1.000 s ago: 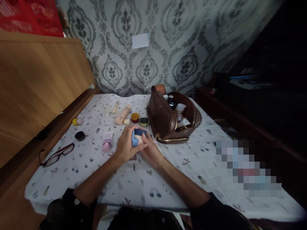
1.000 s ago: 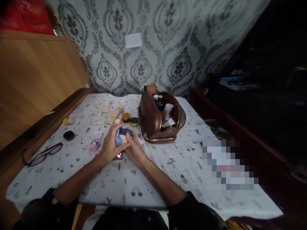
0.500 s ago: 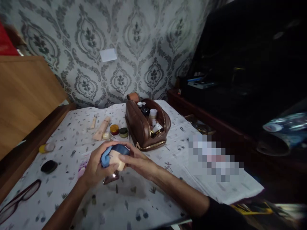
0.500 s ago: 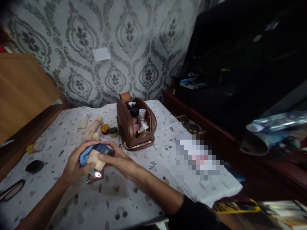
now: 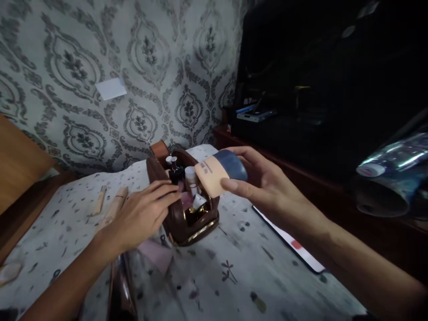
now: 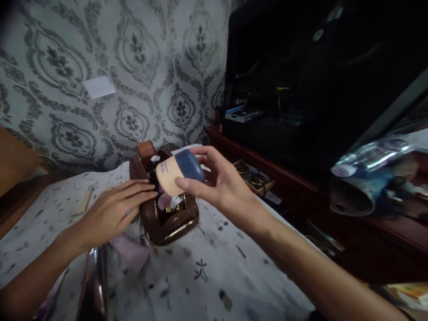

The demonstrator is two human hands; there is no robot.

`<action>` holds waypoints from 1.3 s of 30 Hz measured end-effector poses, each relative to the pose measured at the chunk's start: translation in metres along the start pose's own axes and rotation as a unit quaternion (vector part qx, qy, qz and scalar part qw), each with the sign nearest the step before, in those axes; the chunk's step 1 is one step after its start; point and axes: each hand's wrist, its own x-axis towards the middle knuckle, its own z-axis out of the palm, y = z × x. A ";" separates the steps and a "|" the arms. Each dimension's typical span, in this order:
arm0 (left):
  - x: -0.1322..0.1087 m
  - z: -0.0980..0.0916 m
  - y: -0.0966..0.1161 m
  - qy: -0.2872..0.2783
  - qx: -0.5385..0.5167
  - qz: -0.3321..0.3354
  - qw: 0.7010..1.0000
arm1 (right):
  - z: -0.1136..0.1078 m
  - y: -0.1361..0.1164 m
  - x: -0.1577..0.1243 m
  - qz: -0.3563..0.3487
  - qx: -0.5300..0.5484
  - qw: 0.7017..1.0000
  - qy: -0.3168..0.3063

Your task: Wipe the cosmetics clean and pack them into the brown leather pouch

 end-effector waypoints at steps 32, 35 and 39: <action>-0.036 0.019 -0.004 0.086 -0.048 -0.030 0.995 | 0.032 0.057 0.076 -0.180 -0.358 0.850 -0.342; -0.037 0.020 -0.005 0.081 -0.049 -0.031 0.995 | 0.036 0.051 0.077 -0.191 -0.439 0.799 -0.364; -0.036 0.020 -0.004 0.081 -0.045 -0.028 0.995 | 0.049 0.040 0.077 -0.172 -0.526 0.738 -0.386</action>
